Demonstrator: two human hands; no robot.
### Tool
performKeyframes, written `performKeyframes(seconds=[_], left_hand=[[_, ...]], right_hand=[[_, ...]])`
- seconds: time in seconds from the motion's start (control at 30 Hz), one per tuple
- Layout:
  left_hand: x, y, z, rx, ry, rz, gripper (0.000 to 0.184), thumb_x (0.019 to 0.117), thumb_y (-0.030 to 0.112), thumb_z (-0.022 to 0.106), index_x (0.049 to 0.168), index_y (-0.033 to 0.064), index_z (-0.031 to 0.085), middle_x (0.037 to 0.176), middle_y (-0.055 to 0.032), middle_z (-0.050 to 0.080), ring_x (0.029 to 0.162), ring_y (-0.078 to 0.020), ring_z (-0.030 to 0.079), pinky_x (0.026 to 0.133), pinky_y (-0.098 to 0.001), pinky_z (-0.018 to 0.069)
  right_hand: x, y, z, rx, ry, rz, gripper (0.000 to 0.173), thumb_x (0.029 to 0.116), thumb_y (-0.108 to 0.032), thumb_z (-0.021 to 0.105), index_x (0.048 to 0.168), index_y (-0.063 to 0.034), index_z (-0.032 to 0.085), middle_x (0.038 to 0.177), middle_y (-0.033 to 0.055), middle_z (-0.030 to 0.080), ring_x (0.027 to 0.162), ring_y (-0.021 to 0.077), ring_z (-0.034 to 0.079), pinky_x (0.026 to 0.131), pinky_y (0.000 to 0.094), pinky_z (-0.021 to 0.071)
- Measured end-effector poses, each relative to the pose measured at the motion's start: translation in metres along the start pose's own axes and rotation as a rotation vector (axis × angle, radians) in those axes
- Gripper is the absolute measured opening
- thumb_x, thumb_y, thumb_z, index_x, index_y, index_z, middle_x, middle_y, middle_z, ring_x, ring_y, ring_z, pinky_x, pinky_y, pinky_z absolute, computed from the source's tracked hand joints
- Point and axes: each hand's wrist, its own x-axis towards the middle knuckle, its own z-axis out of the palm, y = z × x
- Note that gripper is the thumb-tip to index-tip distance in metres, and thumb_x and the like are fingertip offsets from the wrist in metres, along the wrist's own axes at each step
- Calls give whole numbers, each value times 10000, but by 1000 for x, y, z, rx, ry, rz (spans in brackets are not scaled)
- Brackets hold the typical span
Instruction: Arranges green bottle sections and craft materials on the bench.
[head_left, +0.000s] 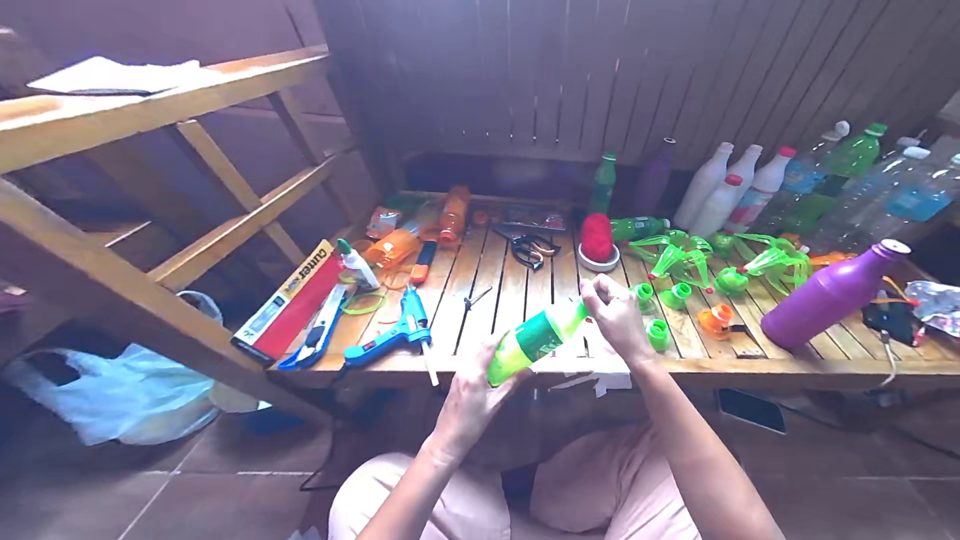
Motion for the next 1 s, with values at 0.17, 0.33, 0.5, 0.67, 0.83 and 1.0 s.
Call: performKeyframes(seconds=[0.17,0.33,0.5,0.67,0.83,1.0], left_hand=[[-7,19,-5,-592,-221,-420,631,932,540,616,1271,9,601,954,9,703,741,2,647,668,-181,550],[-19,20,-1,-1676,-574,-673,598,846,640,687,1129,113,692,803,-22,705,521,-40,624,438,-153,500],[-29,22,-1,-1362,-356,-649,702,808,692,706,1172,99,609,883,-27,701,560,-41,601,468,-165,492],[-35,21,1,-1052,-182,-591,815,819,701,690,1284,47,552,888,-15,707,566,-40,599,473,-172,491],[-52,14,-3,-1206,-234,-681,833,759,741,712,1238,74,574,868,-24,700,540,-36,585,450,-164,473],[-58,12,-1,-980,-137,-617,888,776,726,712,1328,51,545,903,-1,709,589,-34,604,492,-174,496]], right_hand=[[17,-8,-9,87,-114,-234,240,990,-204,589,806,-54,622,601,-61,478,552,3,455,561,218,407],[30,-11,-9,273,-319,-472,162,984,-107,553,929,-2,663,681,-91,542,603,-84,473,588,111,422],[43,-20,-30,140,-609,-402,414,1081,-279,412,1309,5,608,837,-15,637,675,-8,550,658,195,503],[40,-41,-28,-161,-640,-354,429,1084,-375,470,984,-13,678,744,39,599,681,83,553,672,308,464],[43,-39,-36,36,-940,-465,435,1072,-195,504,1469,-18,519,1229,163,638,908,73,624,786,221,533],[42,-51,-26,-270,-844,-279,515,1074,-482,452,1082,-16,671,779,59,604,655,125,548,639,341,469]])
